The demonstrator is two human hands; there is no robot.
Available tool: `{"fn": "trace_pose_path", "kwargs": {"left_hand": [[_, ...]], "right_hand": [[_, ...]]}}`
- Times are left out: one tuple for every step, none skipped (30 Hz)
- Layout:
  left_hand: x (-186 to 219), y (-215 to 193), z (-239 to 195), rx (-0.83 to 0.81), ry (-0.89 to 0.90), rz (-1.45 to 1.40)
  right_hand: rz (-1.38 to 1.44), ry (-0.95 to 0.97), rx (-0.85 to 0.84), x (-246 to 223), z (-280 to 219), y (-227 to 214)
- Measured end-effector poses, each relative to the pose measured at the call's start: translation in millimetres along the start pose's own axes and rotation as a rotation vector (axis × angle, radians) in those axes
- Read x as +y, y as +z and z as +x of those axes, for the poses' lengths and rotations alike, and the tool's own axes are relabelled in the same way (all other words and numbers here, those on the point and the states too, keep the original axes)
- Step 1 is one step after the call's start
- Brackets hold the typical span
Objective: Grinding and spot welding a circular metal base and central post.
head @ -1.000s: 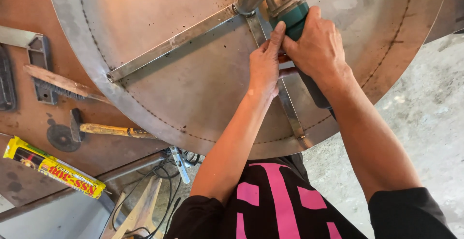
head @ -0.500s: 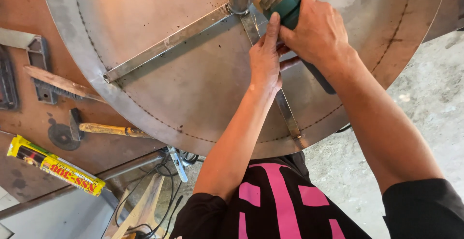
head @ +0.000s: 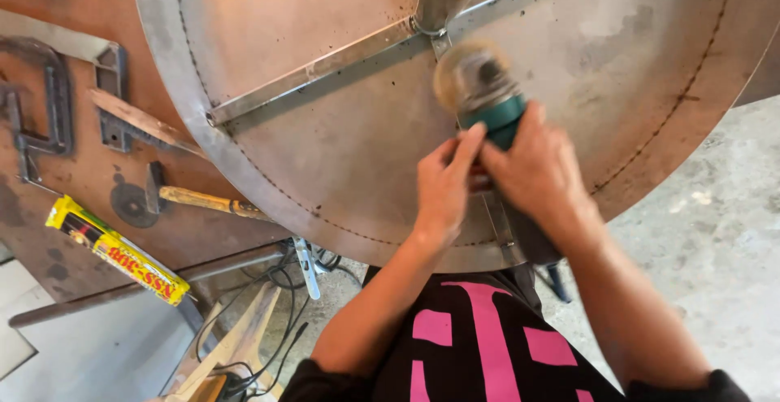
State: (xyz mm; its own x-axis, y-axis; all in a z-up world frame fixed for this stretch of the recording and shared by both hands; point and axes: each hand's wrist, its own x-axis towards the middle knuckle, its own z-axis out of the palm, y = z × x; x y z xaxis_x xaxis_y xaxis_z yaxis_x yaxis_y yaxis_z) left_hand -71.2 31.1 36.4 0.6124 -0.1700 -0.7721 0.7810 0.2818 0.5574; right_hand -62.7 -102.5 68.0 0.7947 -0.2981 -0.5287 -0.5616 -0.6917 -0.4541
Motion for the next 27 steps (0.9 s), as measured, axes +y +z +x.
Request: {"fn": "trace_pose_path", "kwargs": {"left_hand": [[5,-12,1,-0.001,0.0,0.012],[9,-25,2,0.059,0.065,0.058],[13,-38,1,0.12,0.127,0.107],[20,-52,7,0.121,0.124,0.121],[30,-64,15,0.145,0.174,0.181],[40,-76,24,0.169,0.226,0.24],[48,-83,31,0.161,0.227,0.252],[56,-90,38,0.16,0.239,0.274],[63,-97,45,0.159,0.248,0.298],[67,-98,48,0.15,0.246,0.312],[71,-100,50,0.142,0.243,0.323],[75,-102,51,0.134,0.239,0.334],[75,-104,54,0.13,0.24,0.341],[74,-105,56,0.121,0.241,0.352],[73,-106,58,0.111,0.241,0.361],[77,-103,56,0.106,0.24,0.366],[80,-99,54,0.104,0.247,0.37],[82,-95,52,0.103,0.253,0.375],[82,-96,51,0.101,0.25,0.378],[83,-96,51,0.108,0.247,0.387],[84,-94,52,0.114,0.251,0.393],[84,-95,52,0.111,0.254,0.393],[84,-96,52,0.117,0.249,0.391],[84,-97,51,0.122,0.243,0.389],[85,-95,51,0.121,0.242,0.39],[87,-93,51,0.121,0.237,0.409],[88,-91,51,0.124,0.234,0.427]], "right_hand": [[0.011,0.004,0.002,-11,-2,10],[0.077,0.012,-0.014,-22,-3,20],[0.146,0.022,-0.034,-33,-7,31],[0.159,0.029,-0.035,-46,-5,40],[0.231,0.029,-0.019,-61,-1,47],[0.303,0.029,-0.002,-75,3,55],[0.314,0.034,0.006,-80,9,66],[0.379,0.017,0.044,-86,15,78],[0.445,0.004,0.084,-91,20,90],[0.456,0.013,0.091,-93,23,95],[0.468,0.029,0.081,-95,25,99],[0.481,0.046,0.07,-97,28,103],[0.487,0.049,0.075,-97,29,104],[0.477,0.046,0.091,-97,30,105],[0.466,0.044,0.107,-96,30,106],[0.469,0.049,0.112,-96,30,105],[0.484,0.052,0.098,-96,31,104],[0.5,0.055,0.085,-96,32,103],[0.501,0.06,0.085,-96,32,103],[0.5,0.053,0.089,-96,31,103],[0.498,0.04,0.097,-97,32,102],[0.499,0.038,0.102,-98,32,101],[0.498,0.045,0.09,-98,31,99],[0.496,0.053,0.079,-99,30,98],[0.497,0.055,0.08,-98,31,98],[0.502,0.067,0.077,-97,31,99],[0.507,0.075,0.072,-97,32,99]]}}
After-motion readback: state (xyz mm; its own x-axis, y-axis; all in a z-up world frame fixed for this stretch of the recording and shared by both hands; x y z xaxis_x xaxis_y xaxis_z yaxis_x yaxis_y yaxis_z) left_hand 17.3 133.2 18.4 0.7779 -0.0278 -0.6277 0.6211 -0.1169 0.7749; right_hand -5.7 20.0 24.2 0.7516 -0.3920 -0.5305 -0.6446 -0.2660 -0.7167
